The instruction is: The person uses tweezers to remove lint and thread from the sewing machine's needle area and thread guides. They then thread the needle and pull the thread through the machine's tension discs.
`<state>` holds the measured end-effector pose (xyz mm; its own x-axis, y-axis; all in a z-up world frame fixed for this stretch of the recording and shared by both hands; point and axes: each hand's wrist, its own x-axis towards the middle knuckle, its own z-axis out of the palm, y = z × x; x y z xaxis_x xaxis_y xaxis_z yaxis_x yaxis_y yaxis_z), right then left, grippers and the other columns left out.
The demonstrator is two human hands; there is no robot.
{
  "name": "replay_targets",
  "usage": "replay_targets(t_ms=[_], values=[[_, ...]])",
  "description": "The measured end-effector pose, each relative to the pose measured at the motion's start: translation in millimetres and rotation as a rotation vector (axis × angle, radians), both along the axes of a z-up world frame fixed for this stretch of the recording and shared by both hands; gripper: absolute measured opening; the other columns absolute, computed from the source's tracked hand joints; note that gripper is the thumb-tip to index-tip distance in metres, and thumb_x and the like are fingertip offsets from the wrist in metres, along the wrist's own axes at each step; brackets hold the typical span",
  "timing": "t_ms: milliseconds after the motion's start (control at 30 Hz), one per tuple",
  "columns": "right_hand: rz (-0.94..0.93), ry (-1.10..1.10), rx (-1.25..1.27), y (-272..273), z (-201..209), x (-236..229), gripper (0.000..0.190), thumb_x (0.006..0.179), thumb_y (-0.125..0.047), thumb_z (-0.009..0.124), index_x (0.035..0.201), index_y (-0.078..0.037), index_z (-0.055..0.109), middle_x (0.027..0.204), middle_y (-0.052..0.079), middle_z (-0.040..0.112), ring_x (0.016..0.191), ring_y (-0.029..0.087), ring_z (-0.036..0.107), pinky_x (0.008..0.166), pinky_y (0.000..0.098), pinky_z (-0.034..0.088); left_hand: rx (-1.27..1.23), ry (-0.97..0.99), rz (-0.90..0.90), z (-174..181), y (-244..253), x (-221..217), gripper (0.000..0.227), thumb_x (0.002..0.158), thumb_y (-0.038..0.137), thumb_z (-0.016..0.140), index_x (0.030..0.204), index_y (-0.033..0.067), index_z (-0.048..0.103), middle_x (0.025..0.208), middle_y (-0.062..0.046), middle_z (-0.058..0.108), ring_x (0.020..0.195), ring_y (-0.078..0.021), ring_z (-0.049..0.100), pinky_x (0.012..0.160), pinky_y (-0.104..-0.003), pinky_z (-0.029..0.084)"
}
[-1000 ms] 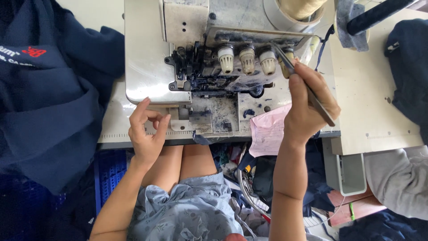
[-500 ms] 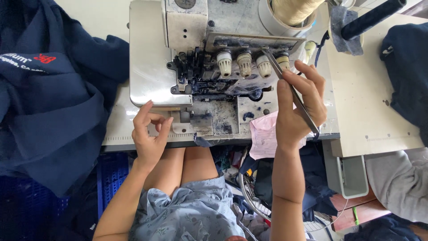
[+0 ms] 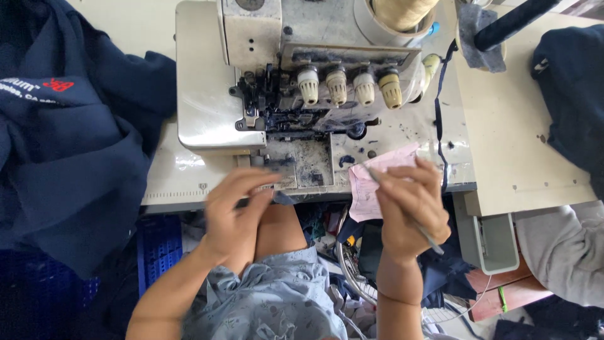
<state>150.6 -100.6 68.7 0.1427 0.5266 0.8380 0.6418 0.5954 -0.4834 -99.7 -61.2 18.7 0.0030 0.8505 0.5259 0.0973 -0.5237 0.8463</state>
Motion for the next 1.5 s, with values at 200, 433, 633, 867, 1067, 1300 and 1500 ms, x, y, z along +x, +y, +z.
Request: replay_targets(t_ms=[200, 433, 633, 867, 1067, 1300, 1500], values=[[0.131, -0.002, -0.082, -18.2, 17.1, -19.2, 0.007, 0.083, -0.007, 0.084, 0.081, -0.007, 0.078, 0.085, 0.009, 0.079, 0.084, 0.025, 0.071, 0.113, 0.0483, 0.041, -0.466, -0.465, -0.715, 44.8, 27.7, 43.2, 0.038, 0.104, 0.023, 0.059, 0.137, 0.0026, 0.061, 0.108, -0.013, 0.073, 0.063, -0.004, 0.052, 0.061, -0.022, 0.048], [0.176, 0.021, 0.005, 13.3, 17.3, 33.9, 0.006, 0.091, -0.004, 0.078, 0.086, -0.003, 0.076, 0.085, 0.016, 0.075, 0.087, 0.032, 0.069, 0.117, 0.0525, 0.041, -0.45, -0.452, -0.462, 55.1, 31.6, 47.0, 0.006, 0.096, 0.009, 0.074, 0.099, 0.0061, 0.078, 0.08, -0.006, 0.077, 0.065, -0.0002, 0.053, 0.06, -0.015, 0.043], [-0.071, -0.175, 0.051, 60.4, 44.3, 10.8, 0.012, 0.094, 0.002, 0.084, 0.105, 0.0, 0.081, 0.101, 0.013, 0.079, 0.106, 0.033, 0.065, 0.116, 0.047, 0.031, -0.286, -0.287, -0.378, 53.6, 32.9, 42.4, 0.005, 0.097, 0.013, 0.074, 0.099, 0.0111, 0.079, 0.084, -0.004, 0.078, 0.066, -0.0034, 0.052, 0.064, -0.02, 0.042], [-0.251, -0.295, 0.119, 68.3, 48.3, -7.4, 0.016, 0.092, 0.003, 0.087, 0.105, -0.006, 0.084, 0.096, 0.006, 0.081, 0.098, 0.026, 0.066, 0.11, 0.045, 0.031, -0.273, -0.306, -0.377, 44.8, 33.9, 40.9, 0.006, 0.098, 0.012, 0.073, 0.1, 0.0113, 0.079, 0.083, -0.004, 0.076, 0.068, -0.0049, 0.051, 0.066, -0.022, 0.043], [-0.32, -0.425, 0.107, 43.0, 45.5, -13.9, 0.02, 0.086, 0.006, 0.089, 0.101, -0.008, 0.085, 0.089, 0.007, 0.08, 0.092, 0.026, 0.066, 0.108, 0.0471, 0.035, -0.249, -0.289, -0.335, 39.1, 32.4, 44.5, 0.004, 0.097, 0.012, 0.074, 0.097, 0.0121, 0.078, 0.081, -0.003, 0.075, 0.069, -0.0053, 0.053, 0.066, -0.023, 0.043], [-0.151, 0.061, -0.182, 8.9, 14.5, -6.8, 0.065, 0.115, -0.042, 0.034, 0.066, -0.013, 0.065, 0.089, 0.008, 0.075, 0.075, 0.02, 0.059, 0.08, 0.0316, 0.05, 0.151, -0.062, -0.174, 31.2, 36.1, 56.3, 0.002, 0.094, 0.012, 0.078, 0.095, 0.0134, 0.079, 0.076, 0.001, 0.071, 0.06, -0.0135, 0.053, 0.062, -0.027, 0.046], [0.496, 0.684, -0.652, 32.7, 23.8, -32.5, 0.054, 0.113, -0.037, 0.029, 0.139, 0.002, 0.057, 0.124, 0.025, 0.07, 0.043, 0.005, 0.047, 0.033, 0.0106, 0.028, 0.576, 0.354, 0.025, 61.0, 34.6, 54.2, 0.005, 0.098, 0.016, 0.072, 0.094, 0.0139, 0.072, 0.076, 0.001, 0.058, 0.065, -0.0174, 0.054, 0.064, -0.03, 0.046]])
